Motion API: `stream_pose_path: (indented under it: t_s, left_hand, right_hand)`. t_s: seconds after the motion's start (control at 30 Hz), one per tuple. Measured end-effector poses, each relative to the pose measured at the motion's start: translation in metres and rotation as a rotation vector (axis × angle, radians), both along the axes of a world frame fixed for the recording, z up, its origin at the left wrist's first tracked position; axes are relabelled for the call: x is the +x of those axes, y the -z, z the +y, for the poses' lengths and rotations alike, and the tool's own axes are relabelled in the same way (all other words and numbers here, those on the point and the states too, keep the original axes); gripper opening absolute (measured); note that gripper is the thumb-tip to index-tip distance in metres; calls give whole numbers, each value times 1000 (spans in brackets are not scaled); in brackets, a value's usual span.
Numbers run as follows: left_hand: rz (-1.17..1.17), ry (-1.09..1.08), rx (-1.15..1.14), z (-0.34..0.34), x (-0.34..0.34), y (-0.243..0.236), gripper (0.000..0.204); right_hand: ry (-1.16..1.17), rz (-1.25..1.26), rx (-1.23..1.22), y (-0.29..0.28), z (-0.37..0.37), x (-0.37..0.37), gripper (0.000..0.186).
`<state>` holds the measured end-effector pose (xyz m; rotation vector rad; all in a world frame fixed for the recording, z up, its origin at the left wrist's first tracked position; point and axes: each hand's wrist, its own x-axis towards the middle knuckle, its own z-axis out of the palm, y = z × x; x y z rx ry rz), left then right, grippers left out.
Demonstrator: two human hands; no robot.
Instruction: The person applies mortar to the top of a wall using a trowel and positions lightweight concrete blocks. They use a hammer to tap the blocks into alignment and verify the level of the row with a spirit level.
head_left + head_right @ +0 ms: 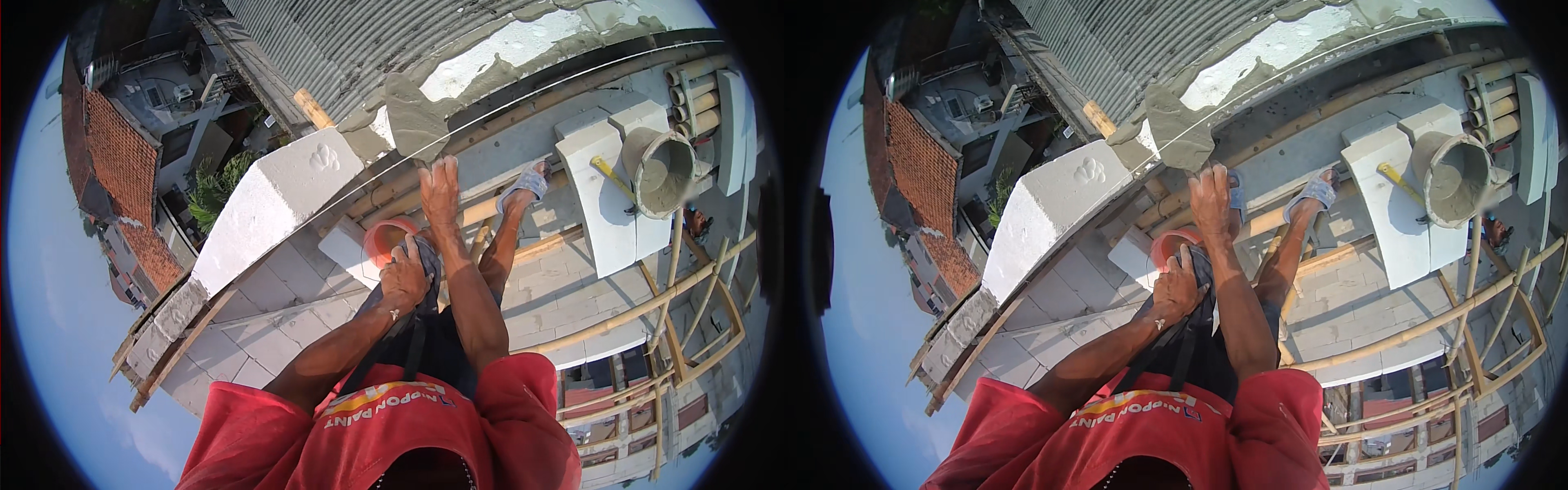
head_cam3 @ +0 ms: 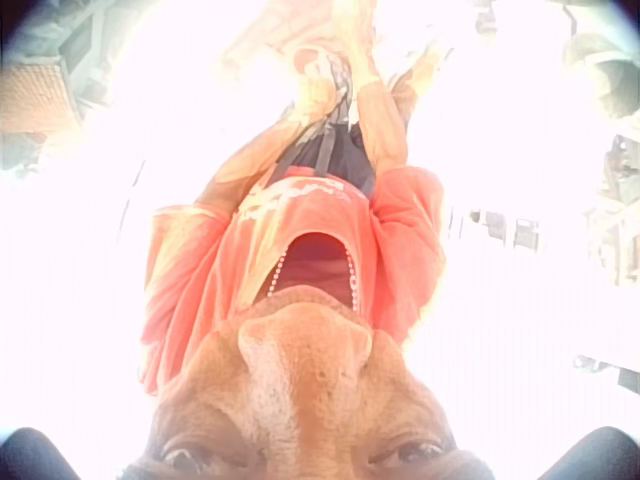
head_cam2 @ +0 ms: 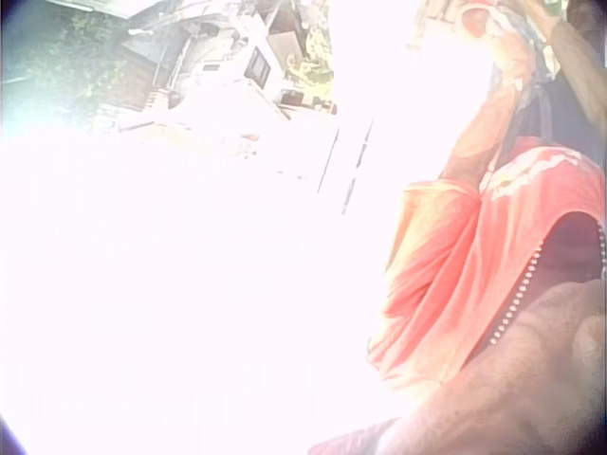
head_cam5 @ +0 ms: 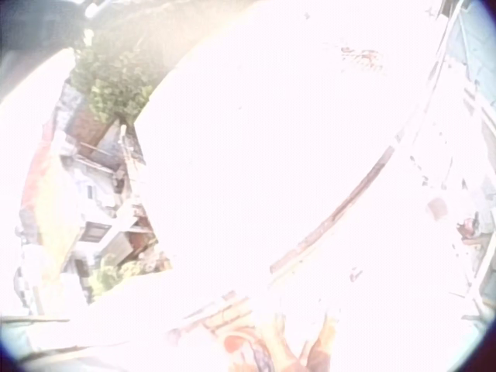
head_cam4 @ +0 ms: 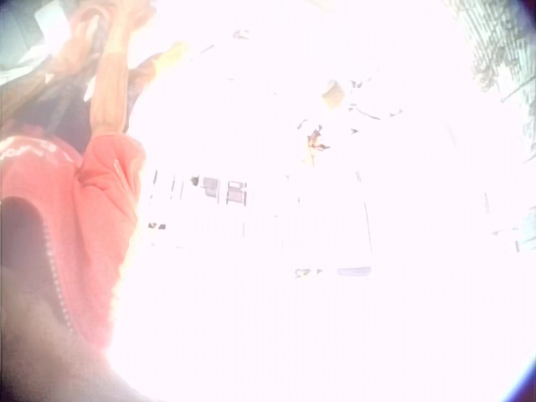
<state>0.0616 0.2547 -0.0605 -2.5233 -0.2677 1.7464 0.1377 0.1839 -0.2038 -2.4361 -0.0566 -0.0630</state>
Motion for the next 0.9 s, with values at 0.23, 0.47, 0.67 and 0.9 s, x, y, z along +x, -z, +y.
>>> stream_pose_path:
  t_s: [0.23,0.47,0.67,0.9]
  left_hand:
    - [-15,-14,23,-2,-11,3,106]
    - [25,-22,57,-18,-13,6,107]
    - [63,20,102,-41,-12,7,110]
    - [30,44,123,-74,-13,7,112]
  right_hand:
    - [-98,74,121,-21,-68,-79,21]
    - [390,490,145,-104,-222,-137,37]
    - [822,762,96,-144,-404,-85,41]
    - [573,945,-477,-23,-565,-37,47]
